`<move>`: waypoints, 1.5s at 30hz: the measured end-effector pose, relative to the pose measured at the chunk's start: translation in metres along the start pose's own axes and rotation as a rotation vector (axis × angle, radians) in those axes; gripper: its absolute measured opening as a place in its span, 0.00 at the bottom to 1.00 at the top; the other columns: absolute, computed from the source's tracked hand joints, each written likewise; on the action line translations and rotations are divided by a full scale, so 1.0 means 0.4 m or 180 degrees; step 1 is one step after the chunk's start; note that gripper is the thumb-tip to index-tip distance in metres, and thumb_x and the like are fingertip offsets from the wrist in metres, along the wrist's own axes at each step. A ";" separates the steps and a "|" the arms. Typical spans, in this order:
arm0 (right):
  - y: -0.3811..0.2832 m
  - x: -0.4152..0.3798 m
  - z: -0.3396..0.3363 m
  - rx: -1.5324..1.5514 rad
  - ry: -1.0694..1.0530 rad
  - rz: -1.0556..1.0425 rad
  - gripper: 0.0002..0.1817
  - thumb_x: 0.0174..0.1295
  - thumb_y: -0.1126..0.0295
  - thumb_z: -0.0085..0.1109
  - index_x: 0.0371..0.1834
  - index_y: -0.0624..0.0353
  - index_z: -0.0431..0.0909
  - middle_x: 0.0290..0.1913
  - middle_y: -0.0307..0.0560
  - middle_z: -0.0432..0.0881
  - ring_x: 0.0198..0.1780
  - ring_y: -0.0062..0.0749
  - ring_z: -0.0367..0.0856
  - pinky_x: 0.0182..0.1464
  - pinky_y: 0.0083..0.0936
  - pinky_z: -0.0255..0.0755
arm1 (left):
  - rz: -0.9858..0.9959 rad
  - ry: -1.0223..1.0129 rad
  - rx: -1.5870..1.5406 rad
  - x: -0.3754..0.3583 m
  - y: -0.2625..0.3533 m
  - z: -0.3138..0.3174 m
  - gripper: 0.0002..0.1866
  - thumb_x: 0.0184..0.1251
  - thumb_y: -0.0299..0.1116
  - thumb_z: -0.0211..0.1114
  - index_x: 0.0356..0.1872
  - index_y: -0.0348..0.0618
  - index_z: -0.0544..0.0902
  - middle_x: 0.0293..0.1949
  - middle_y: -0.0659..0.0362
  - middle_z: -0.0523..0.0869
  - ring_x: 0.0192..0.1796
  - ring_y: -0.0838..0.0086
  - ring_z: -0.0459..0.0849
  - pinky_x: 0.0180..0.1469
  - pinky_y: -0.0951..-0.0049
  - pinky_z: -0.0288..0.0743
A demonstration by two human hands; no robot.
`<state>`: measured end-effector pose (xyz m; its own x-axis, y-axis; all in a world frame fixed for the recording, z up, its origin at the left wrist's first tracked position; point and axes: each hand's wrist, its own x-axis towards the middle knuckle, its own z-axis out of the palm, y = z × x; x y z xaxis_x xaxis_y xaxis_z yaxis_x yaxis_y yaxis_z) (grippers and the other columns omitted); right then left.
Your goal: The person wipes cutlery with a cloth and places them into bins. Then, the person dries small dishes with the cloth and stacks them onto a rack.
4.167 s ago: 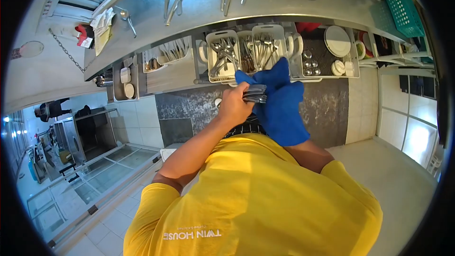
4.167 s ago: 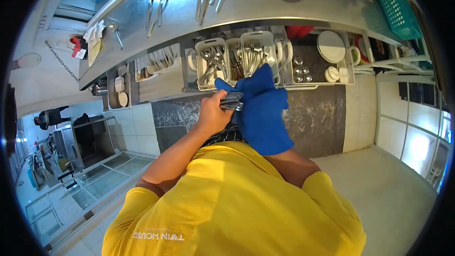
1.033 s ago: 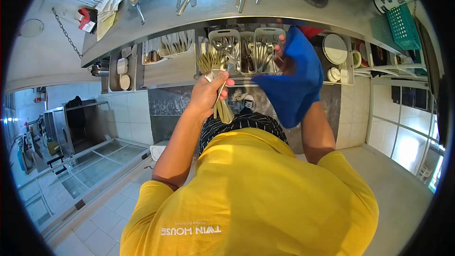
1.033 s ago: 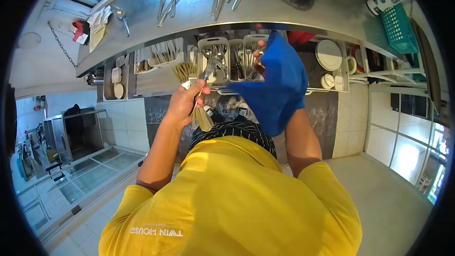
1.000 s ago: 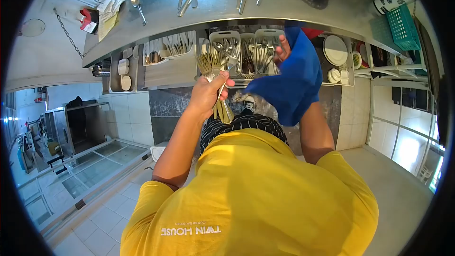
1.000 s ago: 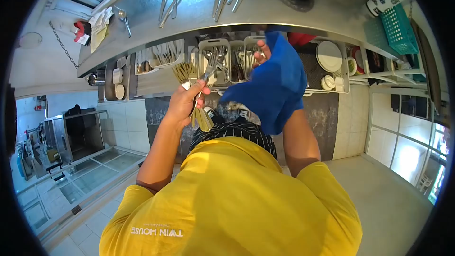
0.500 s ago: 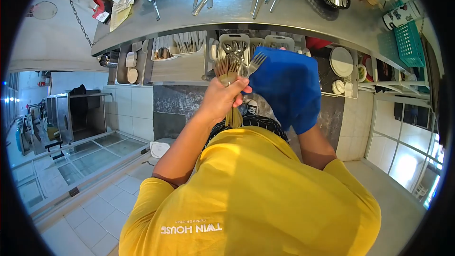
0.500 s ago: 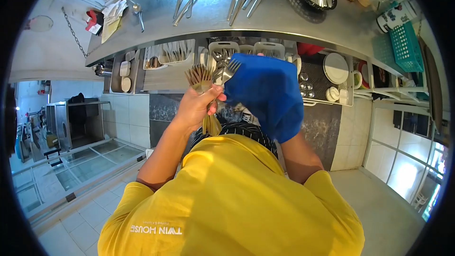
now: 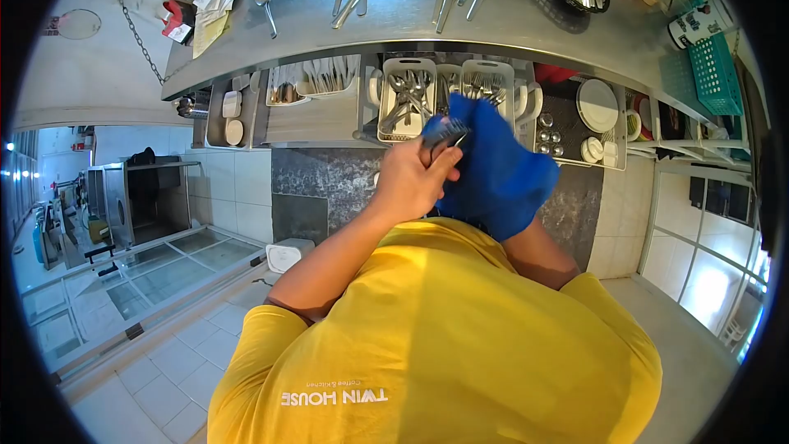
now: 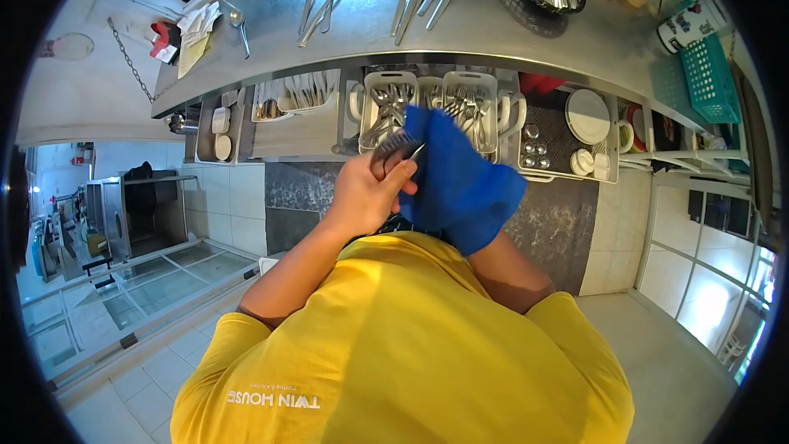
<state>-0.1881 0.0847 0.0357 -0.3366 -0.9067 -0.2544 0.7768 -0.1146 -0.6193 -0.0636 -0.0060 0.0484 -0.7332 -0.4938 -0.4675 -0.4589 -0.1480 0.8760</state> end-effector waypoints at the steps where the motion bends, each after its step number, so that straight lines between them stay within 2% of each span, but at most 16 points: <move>1: -0.025 0.020 -0.018 0.0596 -0.0091 0.0342 0.11 0.72 0.61 0.57 0.37 0.55 0.71 0.35 0.43 0.77 0.30 0.32 0.77 0.37 0.31 0.75 | 0.0195 -0.0003 0.0196 -0.014 -0.004 0.005 0.12 0.74 0.36 0.69 0.39 0.36 0.83 0.26 0.57 0.87 0.21 0.76 0.81 0.27 0.72 0.75; 4: 0.009 0.033 -0.017 0.1241 -0.0181 0.0055 0.13 0.76 0.59 0.52 0.36 0.55 0.70 0.35 0.42 0.77 0.33 0.30 0.76 0.39 0.30 0.76 | 0.0834 0.0003 0.0713 -0.031 -0.011 0.005 0.07 0.72 0.30 0.65 0.40 0.34 0.82 0.22 0.52 0.83 0.21 0.67 0.83 0.28 0.67 0.73; 6: 0.008 0.038 -0.014 0.1254 -0.0200 -0.0571 0.13 0.76 0.59 0.52 0.35 0.54 0.70 0.35 0.41 0.76 0.34 0.30 0.76 0.41 0.30 0.76 | 0.1353 0.0023 0.0922 -0.032 -0.006 0.002 0.10 0.76 0.34 0.66 0.39 0.36 0.83 0.22 0.60 0.82 0.24 0.80 0.78 0.28 0.74 0.70; 9: -0.021 0.046 -0.021 0.1168 0.1089 -0.0156 0.13 0.77 0.60 0.51 0.35 0.53 0.72 0.37 0.41 0.77 0.37 0.28 0.76 0.43 0.30 0.77 | 0.1322 0.0051 0.0971 -0.044 0.011 0.005 0.08 0.75 0.31 0.66 0.39 0.36 0.83 0.21 0.59 0.81 0.23 0.79 0.76 0.29 0.74 0.69; 12: 0.006 0.072 -0.089 0.0189 -0.0235 -0.1022 0.14 0.80 0.60 0.48 0.36 0.53 0.74 0.39 0.40 0.79 0.39 0.27 0.78 0.45 0.28 0.77 | 0.1394 0.0021 0.0897 -0.040 0.024 0.004 0.08 0.75 0.32 0.66 0.39 0.36 0.83 0.21 0.59 0.81 0.23 0.78 0.76 0.28 0.73 0.69; 15: 0.065 0.005 0.044 0.0729 0.1343 -0.0326 0.18 0.83 0.55 0.46 0.47 0.56 0.78 0.46 0.47 0.85 0.38 0.31 0.84 0.40 0.26 0.80 | 0.1168 0.0209 0.0984 -0.021 0.031 0.000 0.10 0.76 0.34 0.65 0.39 0.35 0.83 0.20 0.59 0.80 0.22 0.78 0.75 0.28 0.73 0.68; 20: 0.058 0.016 -0.007 0.0924 0.0701 -0.0432 0.19 0.84 0.53 0.44 0.50 0.57 0.79 0.48 0.51 0.86 0.37 0.34 0.85 0.34 0.31 0.80 | 0.0991 -0.0115 0.0755 -0.001 0.027 -0.025 0.10 0.74 0.32 0.63 0.45 0.37 0.87 0.23 0.54 0.86 0.22 0.69 0.82 0.29 0.70 0.73; 23: 0.033 0.002 0.019 0.0787 0.0801 -0.0298 0.19 0.83 0.54 0.44 0.47 0.56 0.78 0.45 0.49 0.85 0.35 0.34 0.83 0.34 0.34 0.80 | 0.1000 -0.0725 0.0463 -0.003 0.027 -0.052 0.05 0.73 0.29 0.67 0.40 0.38 0.86 0.27 0.60 0.91 0.23 0.78 0.83 0.30 0.75 0.75; 26: 0.031 -0.001 0.054 0.0525 0.0714 -0.0392 0.18 0.83 0.54 0.43 0.43 0.55 0.76 0.39 0.46 0.83 0.33 0.32 0.81 0.34 0.36 0.78 | 0.1931 -0.0546 0.0872 0.028 -0.011 -0.061 0.04 0.69 0.25 0.69 0.41 0.37 0.86 0.30 0.58 0.93 0.28 0.76 0.90 0.34 0.77 0.80; 28: 0.051 -0.006 0.083 0.0879 0.1248 -0.0022 0.17 0.82 0.55 0.44 0.45 0.54 0.78 0.36 0.41 0.83 0.33 0.29 0.80 0.35 0.33 0.77 | 0.2743 0.0662 0.1256 0.047 -0.036 -0.054 0.05 0.64 0.23 0.72 0.39 0.37 0.85 0.31 0.55 0.94 0.33 0.74 0.93 0.38 0.76 0.83; 30: 0.070 -0.008 0.048 0.0755 0.1270 -0.0144 0.17 0.81 0.55 0.45 0.52 0.53 0.80 0.36 0.38 0.84 0.37 0.27 0.82 0.39 0.31 0.78 | 0.2558 0.0912 0.1215 0.045 -0.031 -0.049 0.08 0.65 0.27 0.74 0.36 0.36 0.82 0.28 0.60 0.92 0.29 0.76 0.90 0.35 0.76 0.81; 33: -0.044 0.035 0.051 -0.1502 0.1347 -0.0051 0.13 0.73 0.57 0.58 0.51 0.51 0.79 0.34 0.38 0.80 0.39 0.32 0.80 0.44 0.32 0.76 | 0.1917 0.1269 0.0892 0.040 -0.019 -0.054 0.12 0.67 0.31 0.77 0.31 0.39 0.80 0.24 0.65 0.85 0.24 0.78 0.84 0.31 0.77 0.78; 36: -0.122 0.088 0.033 -0.2424 0.0859 -0.0748 0.13 0.64 0.61 0.62 0.50 0.51 0.79 0.37 0.39 0.78 0.42 0.36 0.78 0.47 0.34 0.74 | 0.0294 0.0847 -0.1571 0.050 -0.030 -0.085 0.21 0.74 0.52 0.71 0.45 0.44 0.76 0.23 0.66 0.72 0.19 0.81 0.70 0.22 0.76 0.64; 40: -0.176 0.108 0.064 -0.3704 0.0020 -0.1849 0.19 0.51 0.67 0.69 0.48 0.51 0.78 0.40 0.41 0.74 0.46 0.43 0.74 0.50 0.38 0.72 | 0.0132 0.0488 -0.2562 0.049 -0.049 -0.119 0.16 0.78 0.47 0.68 0.45 0.44 0.78 0.25 0.65 0.75 0.18 0.81 0.68 0.22 0.74 0.63; 43: -0.189 0.081 0.120 -0.6666 -0.0521 -0.3405 0.15 0.56 0.70 0.68 0.45 0.52 0.76 0.37 0.43 0.72 0.42 0.42 0.74 0.46 0.35 0.72 | 0.0300 0.0876 -0.1839 0.047 -0.059 -0.103 0.14 0.78 0.43 0.68 0.46 0.44 0.78 0.27 0.65 0.77 0.18 0.82 0.67 0.22 0.75 0.62; 45: -0.169 0.075 0.112 -0.5106 -0.0548 -0.2614 0.12 0.59 0.73 0.67 0.43 0.53 0.74 0.36 0.41 0.72 0.40 0.35 0.75 0.44 0.31 0.73 | 0.0275 0.0805 -0.1482 0.060 -0.107 -0.122 0.17 0.74 0.38 0.71 0.55 0.40 0.80 0.38 0.60 0.86 0.28 0.81 0.80 0.30 0.76 0.74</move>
<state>-0.2267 0.0471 0.1031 -0.1945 -0.8665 0.4597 -0.7888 -0.1404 -0.5984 -0.0370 -0.0530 0.0054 -0.5883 -0.7035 -0.3987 -0.0889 -0.4338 0.8966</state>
